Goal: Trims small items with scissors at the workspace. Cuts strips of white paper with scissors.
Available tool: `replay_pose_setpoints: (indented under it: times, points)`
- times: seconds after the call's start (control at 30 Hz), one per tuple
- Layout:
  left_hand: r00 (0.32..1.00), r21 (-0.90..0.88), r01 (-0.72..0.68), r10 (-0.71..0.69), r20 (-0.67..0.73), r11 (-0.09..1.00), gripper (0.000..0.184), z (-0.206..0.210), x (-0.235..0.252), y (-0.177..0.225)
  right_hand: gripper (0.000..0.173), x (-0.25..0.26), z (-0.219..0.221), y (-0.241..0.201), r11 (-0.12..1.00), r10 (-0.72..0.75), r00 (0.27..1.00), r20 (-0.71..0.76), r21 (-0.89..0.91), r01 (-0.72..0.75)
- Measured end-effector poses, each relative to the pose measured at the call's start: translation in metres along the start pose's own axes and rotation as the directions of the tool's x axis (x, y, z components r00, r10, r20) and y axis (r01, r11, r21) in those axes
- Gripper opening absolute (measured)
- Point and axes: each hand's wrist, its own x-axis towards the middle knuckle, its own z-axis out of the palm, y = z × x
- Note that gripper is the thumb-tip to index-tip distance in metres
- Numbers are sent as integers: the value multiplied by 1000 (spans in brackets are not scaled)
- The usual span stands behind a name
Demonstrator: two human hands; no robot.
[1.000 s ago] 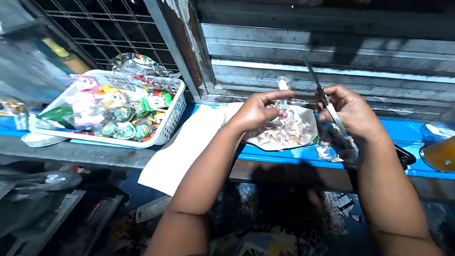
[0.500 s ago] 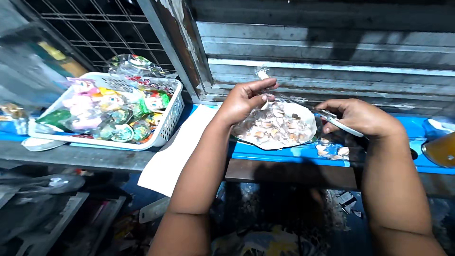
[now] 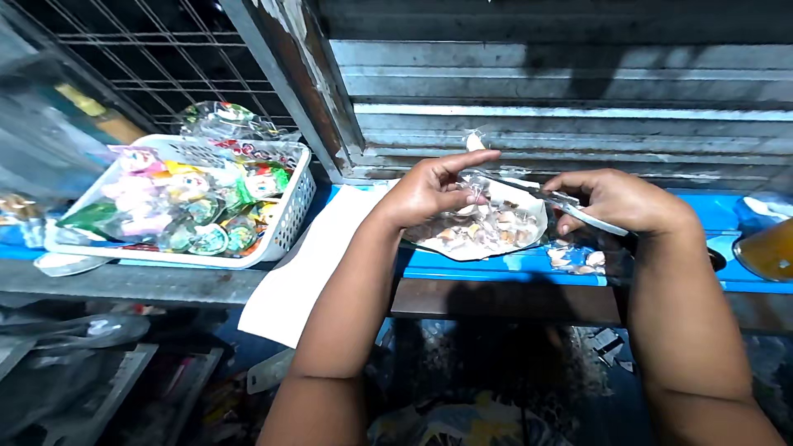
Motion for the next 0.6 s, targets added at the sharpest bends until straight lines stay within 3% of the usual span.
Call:
replay_pose_setpoints:
  times: [0.23, 0.6]
  points:
    - [996, -11, 71, -70, 51, 997, 61, 5, 2, -3, 51, 2, 6, -1, 999, -41, 999, 2, -9, 41]
    - [997, -49, 64, -61, 52, 997, 69, 6, 4, -4, 44, 5, 9, 0, 998, -58, 998, 35, 1, 58]
